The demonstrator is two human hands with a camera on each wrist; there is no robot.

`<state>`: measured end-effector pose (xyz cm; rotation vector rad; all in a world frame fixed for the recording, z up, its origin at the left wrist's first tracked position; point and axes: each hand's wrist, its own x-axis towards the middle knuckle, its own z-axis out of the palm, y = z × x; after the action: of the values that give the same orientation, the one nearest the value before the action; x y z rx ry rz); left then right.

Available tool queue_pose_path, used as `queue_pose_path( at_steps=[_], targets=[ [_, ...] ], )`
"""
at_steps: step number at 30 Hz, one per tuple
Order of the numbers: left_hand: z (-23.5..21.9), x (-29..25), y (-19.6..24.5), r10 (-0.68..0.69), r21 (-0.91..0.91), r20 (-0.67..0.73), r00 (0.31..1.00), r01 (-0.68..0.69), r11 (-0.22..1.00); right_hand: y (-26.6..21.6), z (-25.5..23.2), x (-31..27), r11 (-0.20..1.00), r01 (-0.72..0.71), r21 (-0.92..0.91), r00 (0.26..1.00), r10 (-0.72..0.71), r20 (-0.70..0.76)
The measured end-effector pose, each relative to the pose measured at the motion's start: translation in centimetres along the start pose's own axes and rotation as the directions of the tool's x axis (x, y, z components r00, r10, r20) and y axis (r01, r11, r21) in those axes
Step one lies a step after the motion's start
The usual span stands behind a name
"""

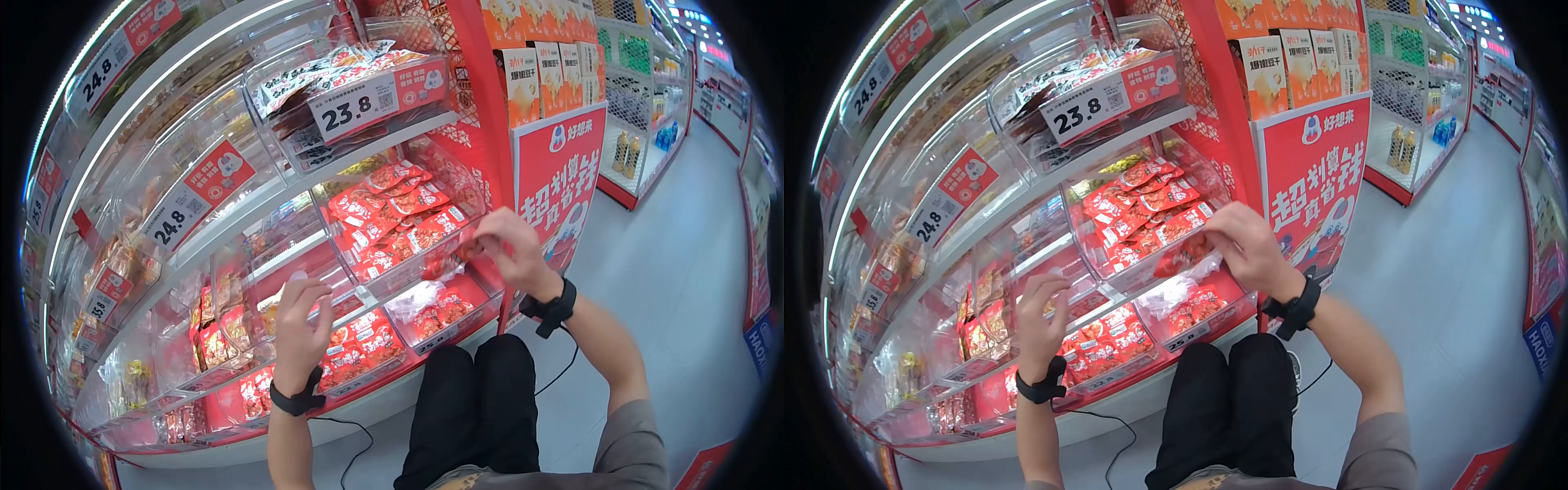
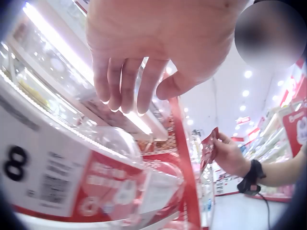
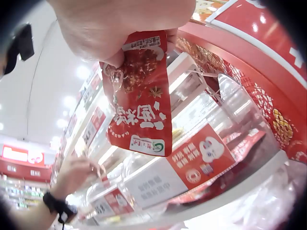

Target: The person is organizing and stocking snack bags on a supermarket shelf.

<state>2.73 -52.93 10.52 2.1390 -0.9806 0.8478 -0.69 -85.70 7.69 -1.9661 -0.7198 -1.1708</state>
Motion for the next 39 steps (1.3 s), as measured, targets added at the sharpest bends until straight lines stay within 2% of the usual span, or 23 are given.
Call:
queue_pose_path(
  at_steps=[2,4,5,6,7,9,12,13,15,16,17,19,20,22,26,28,30,31,33,34,37,38,39],
  targets=[
    [2.7,2.4,2.6,0.031,-0.027,0.120,0.992,-0.027,0.999,-0.7,0.2,-1.6,0.941,0.253,-0.226,0.950,-0.198,0.241],
    [7.2,4.1,1.8,0.028,-0.074,0.200,0.979,-0.013,0.997,0.3,1.5,-3.8,0.843,0.402,-0.357,0.868,-0.226,0.443],
    [9.8,5.1,0.2,-0.017,-0.071,0.282,0.959,0.038,0.997,1.4,2.3,-5.1,0.821,0.415,-0.393,0.846,-0.190,0.498],
    [11.6,5.8,-0.8,-0.060,-0.060,0.367,0.928,0.089,0.994,2.4,2.9,-6.2,0.848,0.362,-0.388,0.854,-0.135,0.502],
    [12.3,6.3,-0.6,-0.223,0.062,0.422,0.879,0.218,0.974,3.0,3.5,-7.0,0.872,0.303,-0.384,0.862,-0.078,0.501],
    [13.3,7.4,-0.5,-0.533,0.321,0.454,0.714,0.427,0.846,2.7,4.2,-7.0,0.926,0.184,-0.330,0.903,-0.026,0.429],
    [13.8,7.7,-0.8,-0.647,0.402,0.470,0.600,0.507,0.762,0.8,4.2,-2.4,0.963,0.143,-0.229,0.971,-0.091,0.222],
    [14.1,7.8,-0.9,-0.660,0.417,0.464,0.592,0.511,0.751,0.5,4.3,-0.5,0.969,0.116,-0.219,0.986,-0.087,0.140],
    [14.6,8.0,-0.9,-0.682,0.445,0.442,0.583,0.518,0.731,2.3,5.5,2.7,0.967,0.013,-0.256,0.996,0.009,0.086],
    [14.6,8.3,-0.7,-0.693,0.458,0.423,0.583,0.522,0.719,3.2,5.8,4.0,0.962,-0.032,-0.270,0.997,0.049,0.058],
    [14.0,8.1,-0.2,-0.665,0.458,0.405,0.627,0.491,0.741,4.5,6.1,4.9,0.928,-0.122,-0.352,0.978,0.172,0.116],
    [14.4,6.4,-0.4,-0.456,0.387,0.198,0.868,0.358,0.850,7.5,7.4,5.6,0.811,-0.276,-0.516,0.886,0.423,0.190],
    [14.7,5.7,-0.9,-0.299,0.362,0.087,0.950,0.249,0.898,8.5,7.9,5.4,0.764,-0.348,-0.543,0.827,0.523,0.207],
    [14.4,5.7,-1.0,-0.297,0.327,0.089,0.951,0.254,0.910,9.5,8.8,5.1,0.656,-0.460,-0.599,0.677,0.695,0.242],
    [14.7,5.8,-1.9,-0.419,0.246,0.191,0.888,0.370,0.896,11.0,8.8,5.1,0.672,-0.467,-0.575,0.568,0.726,0.387],
    [14.5,6.3,-2.5,-0.456,0.198,0.303,0.836,0.413,0.889,11.1,8.7,5.1,0.719,-0.403,-0.566,0.602,0.674,0.428],
    [14.6,5.5,-2.4,-0.264,0.147,0.131,0.956,0.244,0.959,10.9,8.3,5.0,0.786,-0.264,-0.559,0.644,0.575,0.505],
    [14.6,5.3,-2.2,-0.159,0.133,0.038,0.987,0.153,0.979,11.2,8.5,4.8,0.822,-0.288,-0.492,0.727,0.522,0.447],
    [13.6,5.4,-1.2,-0.123,0.167,-0.083,0.989,0.136,0.977,11.8,9.0,3.9,0.883,-0.312,-0.351,0.858,0.420,0.295],
    [12.9,5.5,-0.2,-0.102,0.183,-0.137,0.985,0.127,0.975,11.8,8.7,4.0,0.912,-0.302,-0.276,0.884,0.377,0.276],
    [10.1,5.4,3.6,0.014,0.127,-0.333,0.943,0.030,0.991,11.8,7.6,4.2,0.948,-0.303,-0.094,0.927,0.316,0.200],
    [9.2,5.1,4.8,0.033,0.109,-0.382,0.923,0.009,0.994,11.6,7.4,4.3,0.943,-0.306,-0.134,0.918,0.329,0.223],
    [8.5,4.6,5.6,0.072,0.091,-0.357,0.931,-0.042,0.995,10.9,7.0,4.7,0.937,-0.304,-0.174,0.905,0.341,0.253]
  ],
)
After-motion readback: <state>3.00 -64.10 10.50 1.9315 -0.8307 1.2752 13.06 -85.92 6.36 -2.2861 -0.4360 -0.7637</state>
